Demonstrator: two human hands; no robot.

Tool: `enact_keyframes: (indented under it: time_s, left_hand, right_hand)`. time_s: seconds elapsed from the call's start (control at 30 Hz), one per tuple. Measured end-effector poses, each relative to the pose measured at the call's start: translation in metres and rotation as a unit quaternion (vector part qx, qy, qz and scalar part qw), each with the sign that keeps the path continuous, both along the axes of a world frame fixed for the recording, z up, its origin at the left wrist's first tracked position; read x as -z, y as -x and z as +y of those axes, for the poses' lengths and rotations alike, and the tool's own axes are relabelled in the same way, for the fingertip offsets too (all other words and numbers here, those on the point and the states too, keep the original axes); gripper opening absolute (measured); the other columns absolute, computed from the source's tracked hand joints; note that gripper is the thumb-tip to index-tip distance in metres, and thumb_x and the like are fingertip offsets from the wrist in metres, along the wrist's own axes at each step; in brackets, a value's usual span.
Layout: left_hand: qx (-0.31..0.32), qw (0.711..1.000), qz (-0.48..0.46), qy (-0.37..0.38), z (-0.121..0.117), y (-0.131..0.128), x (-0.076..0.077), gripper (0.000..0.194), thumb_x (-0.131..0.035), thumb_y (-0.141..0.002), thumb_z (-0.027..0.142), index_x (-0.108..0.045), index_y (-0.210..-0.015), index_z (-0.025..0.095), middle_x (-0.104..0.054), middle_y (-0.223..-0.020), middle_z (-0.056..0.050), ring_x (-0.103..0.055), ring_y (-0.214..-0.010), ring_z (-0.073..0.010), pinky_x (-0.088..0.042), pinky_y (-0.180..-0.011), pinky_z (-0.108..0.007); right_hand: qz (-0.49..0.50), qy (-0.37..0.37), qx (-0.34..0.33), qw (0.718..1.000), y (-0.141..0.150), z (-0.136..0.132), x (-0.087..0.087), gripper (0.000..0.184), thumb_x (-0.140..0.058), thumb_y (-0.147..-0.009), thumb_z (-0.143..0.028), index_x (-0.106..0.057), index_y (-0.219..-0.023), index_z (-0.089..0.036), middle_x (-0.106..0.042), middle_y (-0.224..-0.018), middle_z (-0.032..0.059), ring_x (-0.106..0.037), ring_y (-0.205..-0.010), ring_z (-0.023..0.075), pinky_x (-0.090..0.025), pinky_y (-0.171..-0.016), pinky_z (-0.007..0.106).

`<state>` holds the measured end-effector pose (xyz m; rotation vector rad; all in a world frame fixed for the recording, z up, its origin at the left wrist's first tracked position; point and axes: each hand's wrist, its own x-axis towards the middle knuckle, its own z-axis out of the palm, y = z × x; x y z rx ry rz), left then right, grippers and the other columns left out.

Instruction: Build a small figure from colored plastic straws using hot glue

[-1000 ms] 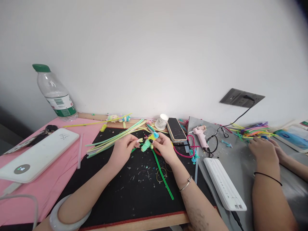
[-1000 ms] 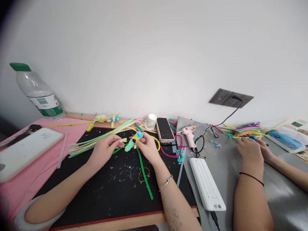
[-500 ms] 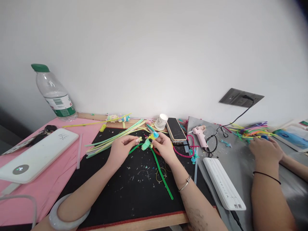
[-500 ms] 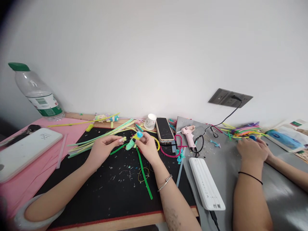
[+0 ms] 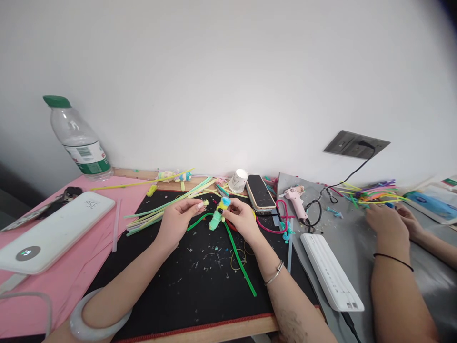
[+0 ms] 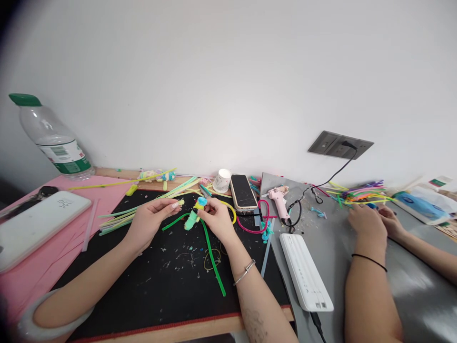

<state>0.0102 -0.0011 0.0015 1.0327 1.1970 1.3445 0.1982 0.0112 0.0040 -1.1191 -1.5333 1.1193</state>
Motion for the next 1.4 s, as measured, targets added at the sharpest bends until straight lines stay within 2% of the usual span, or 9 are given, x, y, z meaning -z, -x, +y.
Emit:
enact_keyframes:
  time_s: [0.07,0.13,0.2,0.27,0.43,0.63,0.83,1.0,1.4]
  left_hand:
    - [0.016,1.0,-0.008,0.004,0.0001,-0.0003,0.0005,0.035,-0.076,-0.065,0.042,-0.071,-0.086,0.015,-0.075,-0.084,-0.007,-0.07,-0.083,-0.0218,-0.054,-0.088,-0.039]
    - [0.033,0.999,-0.018,0.008,0.0001,-0.0007,0.0015,0.035,-0.076,-0.065,0.043,-0.071,-0.085,0.015,-0.075,-0.083,-0.007,-0.07,-0.082,-0.0211,-0.055,-0.087,-0.039]
    - [0.045,0.999,-0.027,0.011,0.0,-0.0011,0.0026,0.034,-0.077,-0.065,0.043,-0.071,-0.084,0.015,-0.075,-0.083,-0.007,-0.07,-0.082,-0.0207,-0.055,-0.087,-0.038]
    - [0.051,0.998,-0.029,0.014,-0.0003,-0.0014,0.0031,0.034,-0.077,-0.064,0.042,-0.071,-0.083,0.015,-0.076,-0.084,-0.007,-0.07,-0.082,-0.0205,-0.055,-0.087,-0.038]
    - [0.051,0.998,-0.009,0.019,-0.0009,-0.0011,0.0013,0.031,-0.078,-0.063,0.039,-0.073,-0.083,0.015,-0.076,-0.086,-0.008,-0.071,-0.085,-0.0225,-0.054,-0.088,-0.038]
    - [0.051,0.994,0.098,0.0,-0.0029,-0.0009,-0.0037,0.024,-0.075,-0.065,0.037,-0.076,-0.083,0.02,-0.077,-0.09,-0.006,-0.07,-0.088,-0.0261,-0.054,-0.086,-0.037]
    - [0.052,0.981,0.181,-0.04,-0.0066,-0.0043,-0.0037,0.02,-0.069,-0.07,0.035,-0.076,-0.08,0.019,-0.076,-0.083,-0.006,-0.07,-0.08,-0.0247,-0.053,-0.079,-0.034]
    - [0.049,0.979,0.192,-0.047,-0.0086,-0.0066,-0.0033,0.018,-0.068,-0.069,0.034,-0.075,-0.077,0.019,-0.075,-0.08,-0.006,-0.07,-0.076,-0.0235,-0.054,-0.075,-0.034]
    - [0.073,0.972,0.212,-0.069,-0.0074,-0.0058,0.0048,0.019,-0.065,-0.073,0.035,-0.073,-0.079,0.018,-0.075,-0.085,-0.006,-0.069,-0.08,-0.0234,-0.054,-0.077,-0.034]
  right_hand:
    - [-0.04,-0.006,0.004,0.999,-0.001,0.0006,0.0011,0.015,-0.067,-0.073,-0.029,-0.059,-0.071,-0.017,-0.047,-0.063,-0.0034,-0.042,-0.059,0.0109,-0.034,-0.055,0.024]
    - [-0.042,-0.011,-0.01,0.999,-0.0011,0.0003,0.0015,0.015,-0.066,-0.074,-0.027,-0.063,-0.085,-0.018,-0.049,-0.066,-0.0033,-0.042,-0.06,0.0113,-0.034,-0.055,0.024]
    - [-0.022,-0.015,-0.03,0.999,-0.0005,-0.0013,0.0003,0.035,-0.064,-0.076,-0.025,-0.059,-0.11,-0.021,-0.053,-0.073,-0.0025,-0.045,-0.063,0.0119,-0.036,-0.057,0.024]
    - [0.0,-0.017,-0.047,0.999,0.0001,-0.0036,-0.0022,0.045,-0.062,-0.078,-0.023,-0.052,-0.122,-0.025,-0.055,-0.079,-0.0017,-0.046,-0.065,0.012,-0.038,-0.059,0.024]
    - [0.011,-0.015,-0.058,0.998,0.0004,-0.0055,-0.005,0.032,-0.061,-0.079,-0.023,-0.057,-0.111,-0.023,-0.053,-0.076,-0.0018,-0.045,-0.064,0.012,-0.037,-0.058,0.024]
    - [0.028,-0.026,0.005,0.999,-0.0006,0.0009,0.0031,0.032,-0.064,-0.075,-0.023,-0.058,-0.107,-0.021,-0.056,-0.078,-0.0014,-0.048,-0.066,0.0122,-0.04,-0.061,0.025]
    - [-0.025,-0.051,0.034,0.998,0.002,-0.0018,0.0005,0.032,-0.062,-0.075,-0.021,-0.059,-0.107,-0.021,-0.049,-0.07,-0.0033,-0.043,-0.06,0.0113,-0.035,-0.054,0.025]
    - [-0.065,-0.066,0.037,0.995,0.0039,-0.0051,-0.0018,0.032,-0.062,-0.075,-0.021,-0.06,-0.107,-0.021,-0.049,-0.068,-0.0034,-0.043,-0.057,0.0111,-0.032,-0.051,0.024]
    - [-0.077,-0.07,0.046,0.994,0.0058,-0.0058,-0.0016,0.032,-0.062,-0.075,-0.023,-0.059,-0.106,-0.018,-0.051,-0.069,-0.0028,-0.046,-0.059,0.0112,-0.037,-0.053,0.024]
